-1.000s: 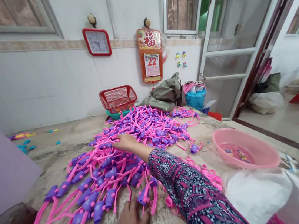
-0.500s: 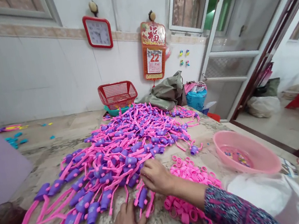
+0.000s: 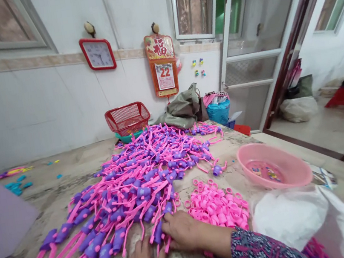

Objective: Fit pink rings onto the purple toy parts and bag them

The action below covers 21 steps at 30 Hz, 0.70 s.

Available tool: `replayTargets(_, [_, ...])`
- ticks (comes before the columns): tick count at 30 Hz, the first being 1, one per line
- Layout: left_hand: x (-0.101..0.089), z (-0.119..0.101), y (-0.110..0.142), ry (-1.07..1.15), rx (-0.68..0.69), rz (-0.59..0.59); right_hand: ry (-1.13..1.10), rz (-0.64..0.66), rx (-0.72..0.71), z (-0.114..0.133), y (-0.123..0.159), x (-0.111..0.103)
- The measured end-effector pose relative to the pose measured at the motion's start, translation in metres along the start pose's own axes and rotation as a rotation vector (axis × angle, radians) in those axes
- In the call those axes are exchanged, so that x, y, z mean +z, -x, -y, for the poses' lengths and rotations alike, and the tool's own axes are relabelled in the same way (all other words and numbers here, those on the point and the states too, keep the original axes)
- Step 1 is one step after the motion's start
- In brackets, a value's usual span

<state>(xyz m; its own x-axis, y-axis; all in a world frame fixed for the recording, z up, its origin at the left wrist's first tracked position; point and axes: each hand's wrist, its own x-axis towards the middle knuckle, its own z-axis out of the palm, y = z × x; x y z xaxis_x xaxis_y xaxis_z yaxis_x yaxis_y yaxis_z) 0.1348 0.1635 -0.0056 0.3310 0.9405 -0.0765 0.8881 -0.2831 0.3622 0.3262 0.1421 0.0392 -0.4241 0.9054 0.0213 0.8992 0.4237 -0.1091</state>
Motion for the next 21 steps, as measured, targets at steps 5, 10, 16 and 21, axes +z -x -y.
replayTargets(5, [0.001,-0.001,0.001,-0.035,-0.009,-0.038,-0.135,-0.084,-0.062,-0.002,-0.001,0.013])
replayTargets(10, [0.008,0.007,0.0,0.105,-0.004,-0.151,-0.239,-0.152,-0.009,-0.014,0.003,0.013])
replayTargets(16, [0.013,0.014,0.006,0.34,0.062,-0.313,-0.336,-0.322,0.174,-0.033,-0.007,-0.006])
replayTargets(21, [0.019,0.023,0.007,0.438,0.197,-0.398,-0.375,-0.395,0.272,-0.029,-0.013,-0.009])
